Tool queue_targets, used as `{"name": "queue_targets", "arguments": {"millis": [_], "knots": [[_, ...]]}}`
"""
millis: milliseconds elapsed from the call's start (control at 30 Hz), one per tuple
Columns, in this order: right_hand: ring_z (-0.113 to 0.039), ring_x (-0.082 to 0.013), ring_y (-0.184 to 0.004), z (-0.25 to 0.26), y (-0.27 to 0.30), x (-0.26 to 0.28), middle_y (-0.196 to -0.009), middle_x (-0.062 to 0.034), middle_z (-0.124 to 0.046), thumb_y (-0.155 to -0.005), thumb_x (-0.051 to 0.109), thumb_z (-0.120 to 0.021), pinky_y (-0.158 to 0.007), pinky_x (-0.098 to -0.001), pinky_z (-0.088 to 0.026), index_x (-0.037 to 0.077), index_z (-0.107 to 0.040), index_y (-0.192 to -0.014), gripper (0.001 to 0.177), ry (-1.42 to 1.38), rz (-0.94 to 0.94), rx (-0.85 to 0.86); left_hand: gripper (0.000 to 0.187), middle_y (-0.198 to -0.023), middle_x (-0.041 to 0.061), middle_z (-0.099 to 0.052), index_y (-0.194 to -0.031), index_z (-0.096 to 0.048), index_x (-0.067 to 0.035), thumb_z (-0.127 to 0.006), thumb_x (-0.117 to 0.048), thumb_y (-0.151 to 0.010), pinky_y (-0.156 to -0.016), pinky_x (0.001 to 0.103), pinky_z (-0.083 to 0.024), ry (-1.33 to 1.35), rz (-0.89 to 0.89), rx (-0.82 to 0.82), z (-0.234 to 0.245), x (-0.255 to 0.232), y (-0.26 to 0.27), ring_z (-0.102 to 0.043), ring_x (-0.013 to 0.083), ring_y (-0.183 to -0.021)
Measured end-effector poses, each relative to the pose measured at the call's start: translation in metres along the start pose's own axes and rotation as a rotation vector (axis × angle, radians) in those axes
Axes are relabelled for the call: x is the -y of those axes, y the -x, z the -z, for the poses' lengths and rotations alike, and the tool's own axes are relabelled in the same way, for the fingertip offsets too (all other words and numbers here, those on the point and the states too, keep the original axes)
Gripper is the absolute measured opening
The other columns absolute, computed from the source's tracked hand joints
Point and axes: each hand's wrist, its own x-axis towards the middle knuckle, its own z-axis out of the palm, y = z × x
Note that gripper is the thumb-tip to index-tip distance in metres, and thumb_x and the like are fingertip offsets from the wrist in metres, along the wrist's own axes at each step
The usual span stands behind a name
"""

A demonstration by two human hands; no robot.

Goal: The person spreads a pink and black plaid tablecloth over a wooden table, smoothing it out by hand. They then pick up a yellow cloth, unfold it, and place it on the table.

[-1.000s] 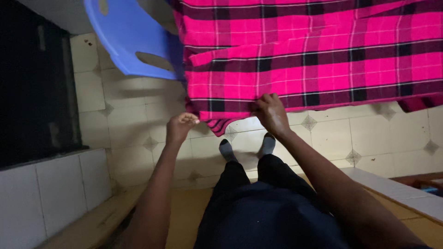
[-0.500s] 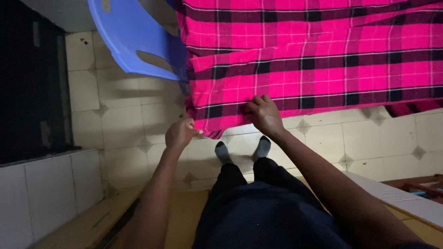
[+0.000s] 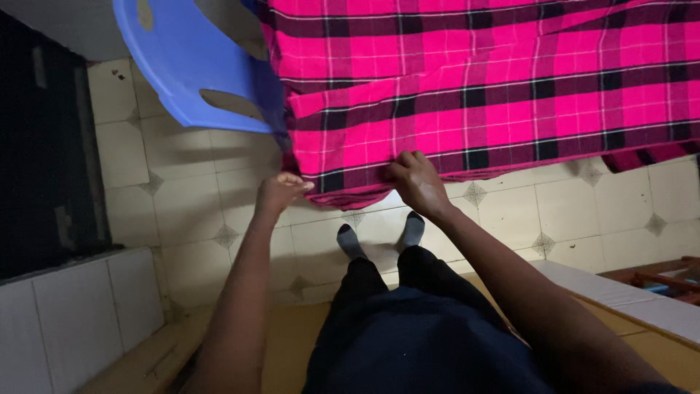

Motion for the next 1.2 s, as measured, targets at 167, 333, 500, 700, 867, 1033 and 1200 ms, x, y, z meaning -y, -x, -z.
{"name": "queue_targets", "arguments": {"millis": [167,333,500,700,867,1033,1200], "knots": [[-0.057,-0.0305,-0.093,-0.003,-0.002,-0.008,-0.097,-0.0087,-0.063,-0.078,0.015,-0.080,-0.082,-0.0438,-0.050,0.009,-0.075,-0.091,0.015,-0.009,-0.017,0.032,0.030,-0.080,0.001,-0.073,-0.089,-0.075,-0.007,-0.089,-0.031,-0.079,-0.065,0.034,-0.052,0.156,0.076,0.115,0.012,0.000,-0.006,-0.066,0.0136,-0.072],[-0.062,-0.0306,-0.097,0.007,-0.014,-0.031,-0.099,-0.0083,-0.065,-0.084,0.022,-0.081,-0.084,-0.0450,-0.053,0.009,-0.076,-0.097,0.019,-0.167,-0.032,0.048,0.016,-0.089,0.005,-0.074,-0.090,-0.076,-0.014,-0.082,-0.028,-0.083,-0.074,0.041,-0.053,-0.111,0.079,0.133,0.027,-0.033,-0.023,-0.068,0.0222,-0.083],[-0.067,-0.0300,-0.088,0.029,-0.042,-0.067,-0.105,-0.0141,-0.063,-0.095,0.027,-0.073,-0.079,-0.0443,-0.056,0.008,-0.074,-0.109,0.024,-0.317,-0.367,0.062,0.008,-0.098,0.011,-0.076,-0.091,-0.081,-0.020,-0.074,-0.023,-0.088,-0.082,0.047,-0.054,-0.383,-0.105,-0.195,0.048,-0.080,-0.051,-0.070,0.0331,-0.093],[-0.069,-0.0279,-0.092,0.056,-0.123,-0.124,-0.109,-0.0132,-0.066,-0.099,0.032,-0.068,-0.080,-0.0432,-0.057,0.007,-0.072,-0.113,0.029,-0.323,-0.402,0.028,0.018,-0.104,0.018,-0.074,-0.105,-0.075,-0.010,-0.069,-0.025,-0.098,-0.086,0.052,-0.054,-0.372,-0.381,-0.540,0.074,-0.147,-0.104,-0.069,0.0400,-0.100],[-0.069,-0.0332,-0.091,0.046,-0.207,-0.161,-0.113,-0.0155,-0.064,-0.098,0.031,-0.066,-0.078,-0.0453,-0.057,0.006,-0.067,-0.119,0.032,-0.260,-0.302,0.044,0.033,-0.109,0.020,-0.071,-0.112,-0.070,-0.001,-0.072,-0.028,-0.092,-0.089,0.050,-0.052,-0.331,-0.408,-0.620,0.082,-0.187,-0.149,-0.066,0.0400,-0.104],[-0.066,-0.0424,-0.100,0.020,-0.268,-0.188,-0.115,-0.0184,-0.064,-0.095,0.028,-0.067,-0.079,-0.0521,-0.054,0.006,-0.068,-0.117,0.031,-0.179,-0.194,0.085,0.032,-0.105,0.020,-0.071,-0.107,-0.070,-0.002,-0.079,-0.028,-0.091,-0.083,0.050,-0.052,-0.300,-0.317,-0.640,0.076,-0.216,-0.186,-0.067,0.0390,-0.098],[-0.068,-0.0426,-0.088,-0.004,-0.292,-0.199,-0.108,-0.0182,-0.067,-0.092,0.025,-0.069,-0.068,-0.0528,-0.054,0.003,-0.064,-0.112,0.030,-0.053,-0.105,0.034,0.028,-0.098,0.015,-0.073,-0.099,-0.072,-0.006,-0.083,-0.029,-0.088,-0.078,0.050,-0.053,-0.352,-0.220,-0.549,0.081,-0.243,-0.195,-0.070,0.0369,-0.093]]}}
